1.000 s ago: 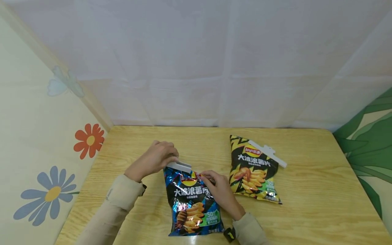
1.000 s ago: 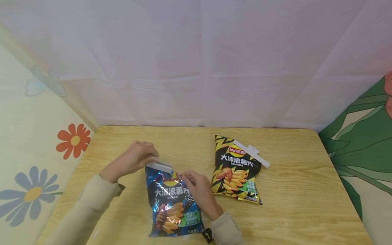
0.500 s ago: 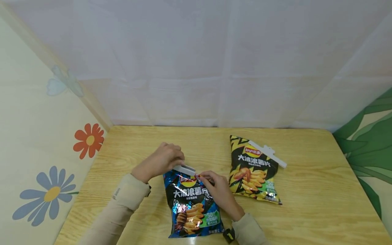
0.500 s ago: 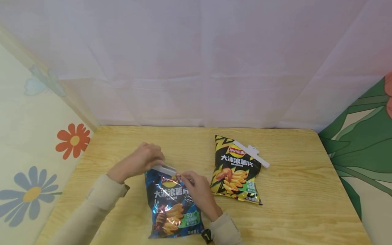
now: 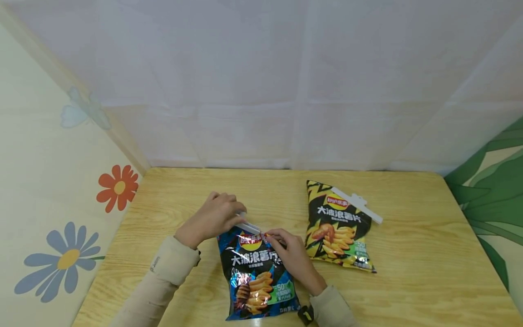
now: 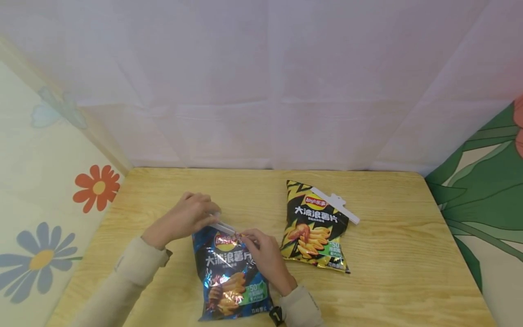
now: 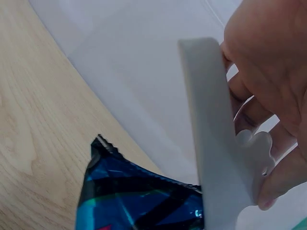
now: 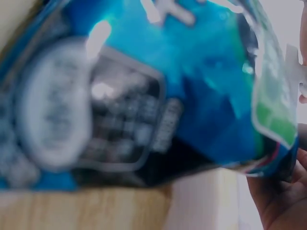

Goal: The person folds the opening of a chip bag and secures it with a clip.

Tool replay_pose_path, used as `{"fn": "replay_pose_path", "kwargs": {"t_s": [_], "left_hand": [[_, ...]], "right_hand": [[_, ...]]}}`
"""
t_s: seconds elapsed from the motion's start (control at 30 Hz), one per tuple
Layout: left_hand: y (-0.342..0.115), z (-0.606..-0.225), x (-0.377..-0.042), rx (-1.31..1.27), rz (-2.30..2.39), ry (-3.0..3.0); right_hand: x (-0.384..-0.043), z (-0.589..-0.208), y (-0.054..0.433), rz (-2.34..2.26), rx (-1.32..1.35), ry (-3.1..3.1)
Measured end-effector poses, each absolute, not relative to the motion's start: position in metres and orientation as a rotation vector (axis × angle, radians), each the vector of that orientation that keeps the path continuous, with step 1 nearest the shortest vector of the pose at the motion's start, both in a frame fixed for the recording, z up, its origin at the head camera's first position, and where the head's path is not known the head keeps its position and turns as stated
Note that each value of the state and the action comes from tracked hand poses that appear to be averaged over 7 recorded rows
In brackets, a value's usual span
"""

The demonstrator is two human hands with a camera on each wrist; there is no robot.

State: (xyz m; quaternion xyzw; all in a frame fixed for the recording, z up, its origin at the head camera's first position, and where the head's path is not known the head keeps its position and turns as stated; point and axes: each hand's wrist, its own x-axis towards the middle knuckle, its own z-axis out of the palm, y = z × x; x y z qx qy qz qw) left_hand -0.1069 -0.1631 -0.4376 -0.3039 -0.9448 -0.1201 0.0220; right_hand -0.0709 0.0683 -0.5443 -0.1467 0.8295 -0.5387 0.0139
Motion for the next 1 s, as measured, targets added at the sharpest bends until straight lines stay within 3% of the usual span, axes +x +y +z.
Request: {"fn": "replay_pose_path", "kwargs": {"t_s": [0.37, 1.0], "left_hand": [[-0.164, -0.441, -0.106, -0.755, -0.397, -3.024], [-0.165, -0.443, -0.107, -0.724, -0.495, -2.975]], "right_hand": [[-0.070, -0.545, 0.069, -1.661, -0.416, 2.555], [-0.065, -0.546, 0.079, -1.616, -0.362, 2.543]]}}
